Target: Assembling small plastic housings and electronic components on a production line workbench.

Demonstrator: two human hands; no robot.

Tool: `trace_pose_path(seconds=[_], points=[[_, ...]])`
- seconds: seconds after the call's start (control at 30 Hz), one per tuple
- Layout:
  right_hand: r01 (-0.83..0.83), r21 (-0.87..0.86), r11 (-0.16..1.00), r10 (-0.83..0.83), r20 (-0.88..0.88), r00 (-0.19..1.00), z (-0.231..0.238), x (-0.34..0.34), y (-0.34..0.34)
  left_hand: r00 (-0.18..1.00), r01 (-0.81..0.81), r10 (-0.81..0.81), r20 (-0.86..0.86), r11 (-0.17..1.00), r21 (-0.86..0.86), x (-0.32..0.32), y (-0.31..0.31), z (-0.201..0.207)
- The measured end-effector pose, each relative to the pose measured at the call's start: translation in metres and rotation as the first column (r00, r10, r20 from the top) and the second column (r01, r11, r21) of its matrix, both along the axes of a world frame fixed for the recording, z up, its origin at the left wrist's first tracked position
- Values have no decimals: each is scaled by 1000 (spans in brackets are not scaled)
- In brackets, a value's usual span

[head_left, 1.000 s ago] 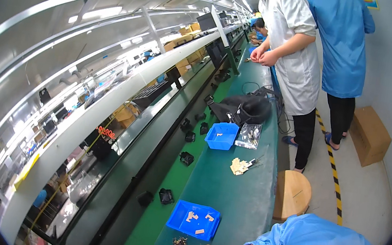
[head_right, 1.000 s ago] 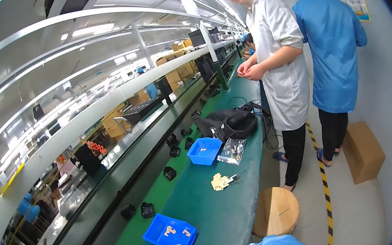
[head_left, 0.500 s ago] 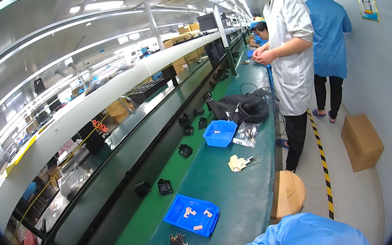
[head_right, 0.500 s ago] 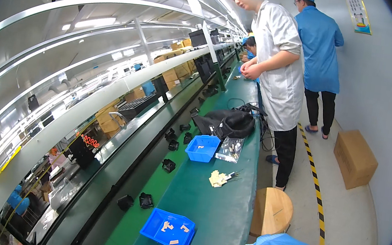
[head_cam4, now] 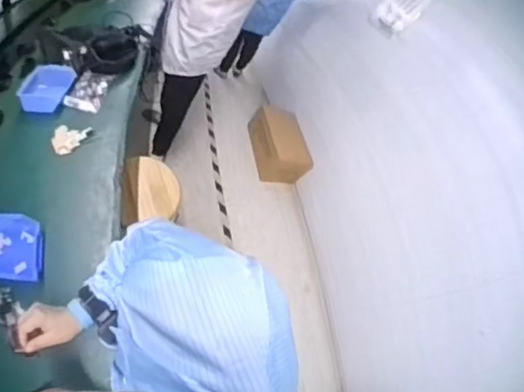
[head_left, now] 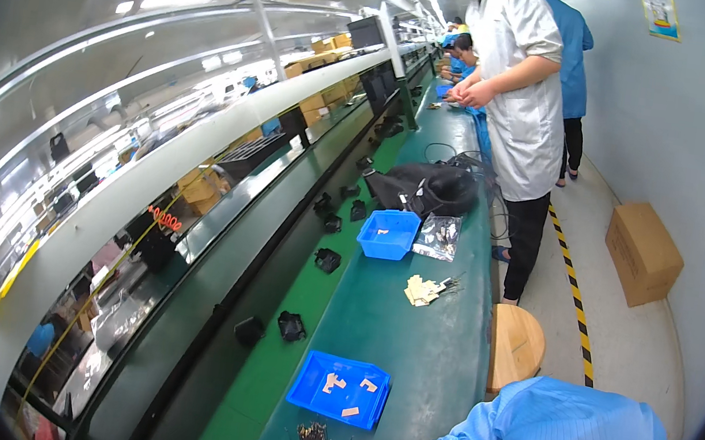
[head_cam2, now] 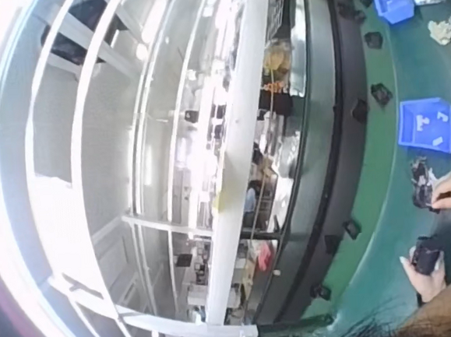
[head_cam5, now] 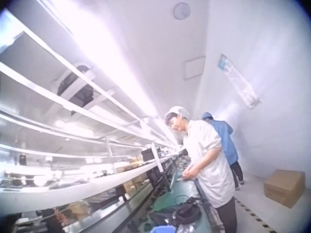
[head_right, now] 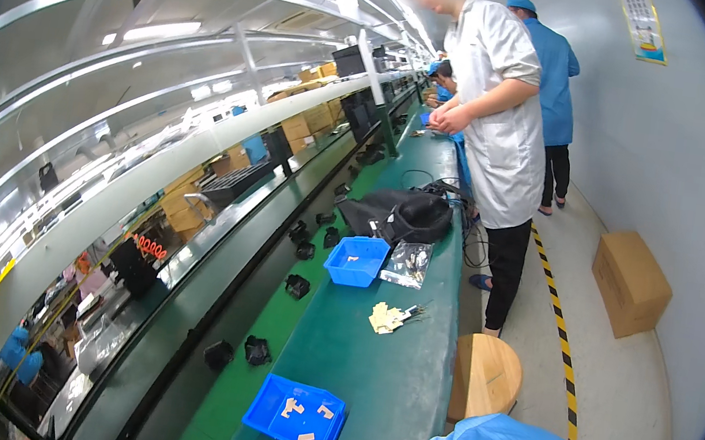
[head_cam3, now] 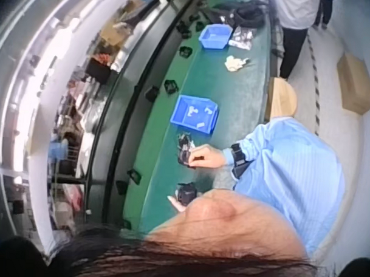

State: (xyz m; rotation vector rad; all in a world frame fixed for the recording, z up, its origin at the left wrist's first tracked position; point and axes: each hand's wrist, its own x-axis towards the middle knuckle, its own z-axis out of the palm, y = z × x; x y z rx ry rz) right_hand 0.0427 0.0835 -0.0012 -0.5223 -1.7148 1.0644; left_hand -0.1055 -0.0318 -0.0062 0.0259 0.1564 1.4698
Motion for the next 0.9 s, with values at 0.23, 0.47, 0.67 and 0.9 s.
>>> trace_pose_path(seconds=[0.23, 0.47, 0.67, 0.9], points=[[85, -238, 968, -107, -82, 991, -8, 32, 16, 948, -244, 217, -231, 965, -97, 15, 24, 11], [-72, -520, 851, -41, -202, 978, -2, 66, 40, 682, -430, 312, -661, 903, -16, 59, 26, 37], [-220, -215, 952, 173, -218, 961, 43, 59, 9, 650, -452, 306, -695, 891, -31, 63, -1, 33], [-239, 6, 971, 239, 12, 971, 55, 60, 1, 551, -426, 358, -754, 897, 114, 78, 11, 39]])
